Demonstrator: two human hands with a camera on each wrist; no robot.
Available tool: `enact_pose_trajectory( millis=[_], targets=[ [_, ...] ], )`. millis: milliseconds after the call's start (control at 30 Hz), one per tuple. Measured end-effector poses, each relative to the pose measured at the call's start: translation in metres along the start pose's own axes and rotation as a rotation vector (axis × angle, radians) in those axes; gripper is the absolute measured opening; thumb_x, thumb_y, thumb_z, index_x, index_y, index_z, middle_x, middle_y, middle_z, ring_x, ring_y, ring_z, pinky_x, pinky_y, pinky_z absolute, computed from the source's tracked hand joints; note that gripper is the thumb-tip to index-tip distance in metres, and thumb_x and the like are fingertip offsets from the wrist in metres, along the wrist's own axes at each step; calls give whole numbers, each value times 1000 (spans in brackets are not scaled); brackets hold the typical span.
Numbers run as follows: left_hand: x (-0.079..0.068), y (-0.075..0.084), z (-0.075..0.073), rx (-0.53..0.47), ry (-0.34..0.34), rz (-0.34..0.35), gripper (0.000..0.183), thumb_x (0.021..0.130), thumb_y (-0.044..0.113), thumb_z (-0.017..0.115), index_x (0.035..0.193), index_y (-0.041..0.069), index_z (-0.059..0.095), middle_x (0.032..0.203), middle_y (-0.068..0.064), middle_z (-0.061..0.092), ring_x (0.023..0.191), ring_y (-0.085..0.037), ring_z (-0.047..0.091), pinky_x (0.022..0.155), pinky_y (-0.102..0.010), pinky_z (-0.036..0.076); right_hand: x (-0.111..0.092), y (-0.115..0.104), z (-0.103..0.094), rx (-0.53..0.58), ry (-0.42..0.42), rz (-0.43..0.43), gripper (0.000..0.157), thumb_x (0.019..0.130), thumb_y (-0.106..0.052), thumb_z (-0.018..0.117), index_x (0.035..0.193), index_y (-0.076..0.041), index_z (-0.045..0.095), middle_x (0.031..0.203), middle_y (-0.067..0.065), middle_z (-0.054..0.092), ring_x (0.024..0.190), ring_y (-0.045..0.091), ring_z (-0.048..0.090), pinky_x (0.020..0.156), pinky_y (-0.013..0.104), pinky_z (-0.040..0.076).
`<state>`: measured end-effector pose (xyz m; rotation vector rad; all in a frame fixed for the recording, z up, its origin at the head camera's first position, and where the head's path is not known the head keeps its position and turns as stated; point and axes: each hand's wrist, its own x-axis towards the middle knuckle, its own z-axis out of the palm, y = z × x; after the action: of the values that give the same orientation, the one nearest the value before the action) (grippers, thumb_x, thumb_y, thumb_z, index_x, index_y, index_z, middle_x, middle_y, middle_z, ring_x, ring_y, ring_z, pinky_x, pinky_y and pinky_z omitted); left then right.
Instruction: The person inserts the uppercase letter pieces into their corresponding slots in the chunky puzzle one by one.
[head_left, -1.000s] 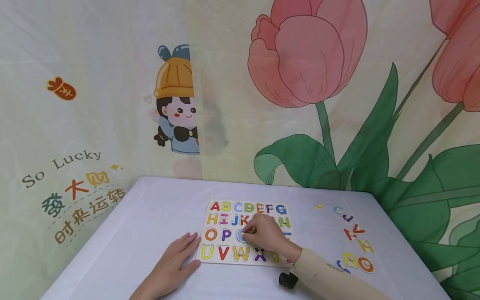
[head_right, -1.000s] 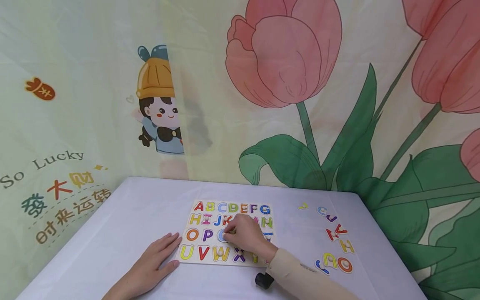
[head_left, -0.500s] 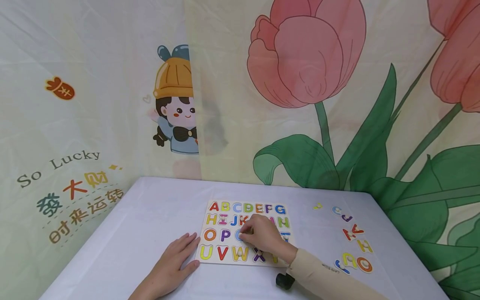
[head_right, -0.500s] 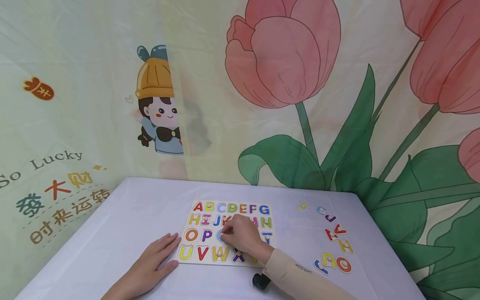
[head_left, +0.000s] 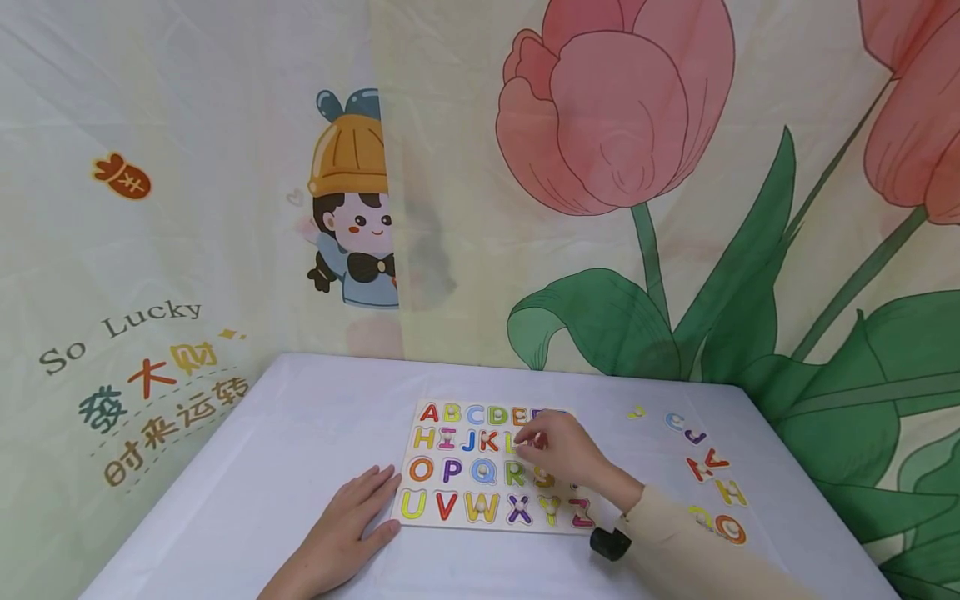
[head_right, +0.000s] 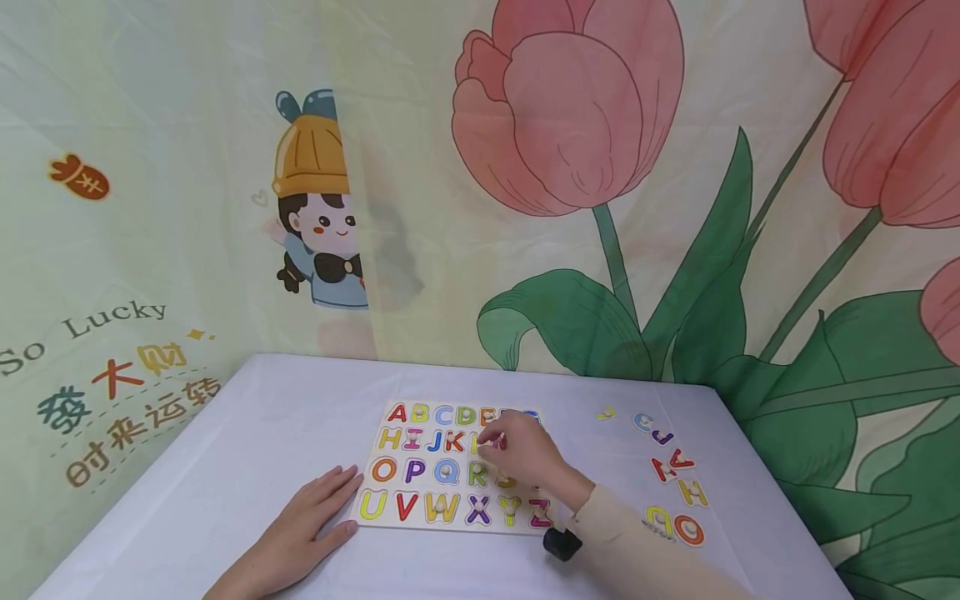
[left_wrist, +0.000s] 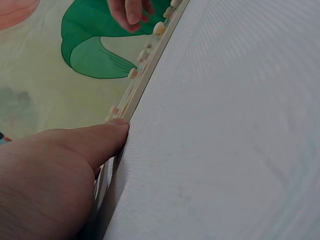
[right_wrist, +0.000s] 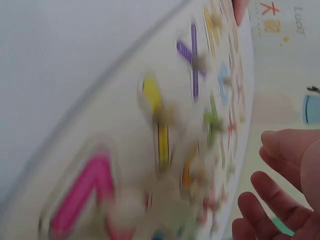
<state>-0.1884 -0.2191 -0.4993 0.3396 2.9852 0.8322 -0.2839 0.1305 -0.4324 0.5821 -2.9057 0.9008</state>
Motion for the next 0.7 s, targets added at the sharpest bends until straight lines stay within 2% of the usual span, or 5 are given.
enact_pose_trajectory(
  millis=[133,400,567,700],
  targets=[
    [0,2,-1,2,1,-5,69,99,50,71,161,26,50,169,5,41,160,-31,28,125,-65,31,-6,29,-26,-17,46,26,8,93,-16,84,101,-16,84,94,-8,65,90,19,60,67,25,51],
    [0,-2,1,3,13,7,68,100,49,71,160,25,50,169,5,41,160,-30,29,125,-64,30,-7,116,-79,-134,84,10,14,95,-11,81,108,-9,82,100,1,71,91,21,63,71,26,56],
    [1,-1,2,-13,-7,-13,69,100,52,70,161,27,50,170,7,39,161,-29,27,126,-65,29,-5,165,-105,-175,51,14,15,95,-9,80,110,-8,82,102,1,74,91,20,62,75,29,58],
    [0,0,0,-6,-5,-3,69,100,51,70,161,26,50,170,6,40,161,-30,27,126,-65,29,-3,189,-115,-203,34,5,16,95,-8,79,111,-7,82,100,0,75,90,18,64,76,31,59]
  ],
)
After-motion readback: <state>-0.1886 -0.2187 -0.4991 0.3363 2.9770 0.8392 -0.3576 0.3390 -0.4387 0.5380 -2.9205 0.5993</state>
